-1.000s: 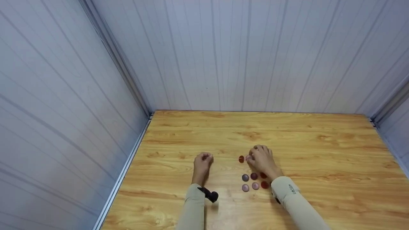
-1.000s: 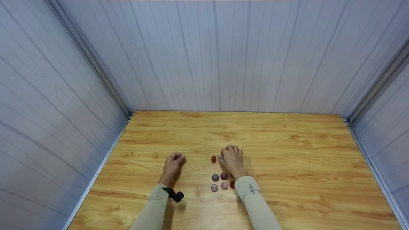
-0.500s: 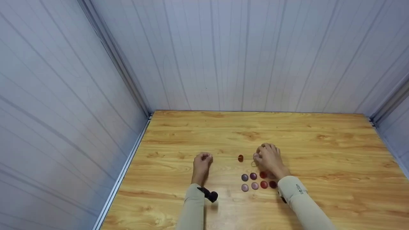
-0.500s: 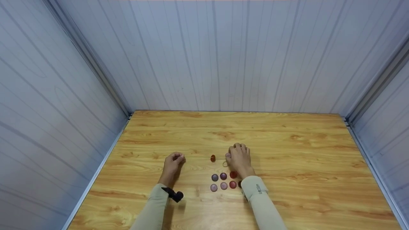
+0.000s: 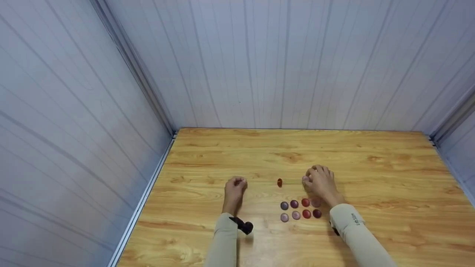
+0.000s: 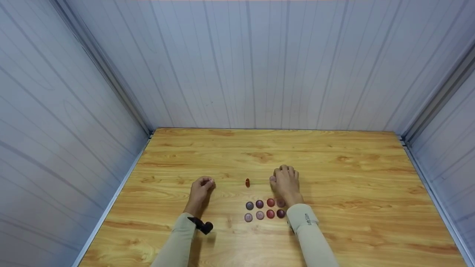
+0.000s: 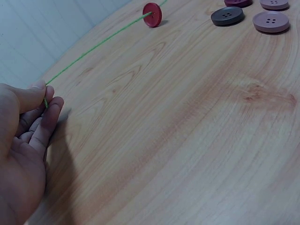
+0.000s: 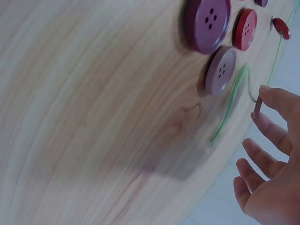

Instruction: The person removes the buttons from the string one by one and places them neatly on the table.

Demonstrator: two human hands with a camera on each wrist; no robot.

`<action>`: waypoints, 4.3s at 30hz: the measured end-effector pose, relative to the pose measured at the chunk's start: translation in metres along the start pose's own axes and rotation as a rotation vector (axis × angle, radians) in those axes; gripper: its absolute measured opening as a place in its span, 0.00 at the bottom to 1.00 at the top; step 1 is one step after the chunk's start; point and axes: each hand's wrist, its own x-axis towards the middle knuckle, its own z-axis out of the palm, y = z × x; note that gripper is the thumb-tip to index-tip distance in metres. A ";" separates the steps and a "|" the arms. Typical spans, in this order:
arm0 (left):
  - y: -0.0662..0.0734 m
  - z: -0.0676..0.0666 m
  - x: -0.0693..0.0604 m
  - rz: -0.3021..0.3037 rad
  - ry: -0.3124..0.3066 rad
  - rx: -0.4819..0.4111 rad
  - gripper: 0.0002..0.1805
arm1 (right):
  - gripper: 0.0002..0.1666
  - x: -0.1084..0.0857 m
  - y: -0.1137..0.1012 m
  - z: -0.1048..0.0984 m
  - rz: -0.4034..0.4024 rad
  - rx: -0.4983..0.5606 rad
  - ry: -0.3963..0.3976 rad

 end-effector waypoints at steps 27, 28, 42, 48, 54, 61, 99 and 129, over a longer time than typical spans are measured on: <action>-0.001 -0.001 0.001 -0.020 -0.017 0.007 0.06 | 0.15 -0.009 0.030 -0.012 0.056 0.006 0.023; 0.000 -0.001 0.001 -0.024 -0.016 0.014 0.06 | 0.14 -0.009 0.031 -0.012 0.058 0.009 0.025; 0.002 -0.002 -0.002 -0.050 -0.047 -0.007 0.06 | 0.15 -0.016 0.044 -0.016 0.109 -0.015 0.050; 0.002 -0.002 -0.002 -0.040 -0.040 0.005 0.05 | 0.16 -0.019 0.052 -0.017 0.123 0.000 0.048; 0.001 -0.001 0.000 -0.035 -0.030 0.018 0.05 | 0.16 -0.021 0.059 -0.021 0.148 0.021 0.044; 0.002 -0.002 -0.001 -0.036 -0.030 0.015 0.05 | 0.17 -0.024 0.064 -0.026 0.155 0.041 0.077; 0.002 -0.002 -0.001 -0.066 -0.048 -0.026 0.06 | 0.16 -0.036 0.084 -0.033 0.234 0.004 0.100; 0.001 -0.001 0.000 -0.047 -0.041 -0.060 0.07 | 0.16 -0.050 0.068 -0.025 0.132 0.084 0.099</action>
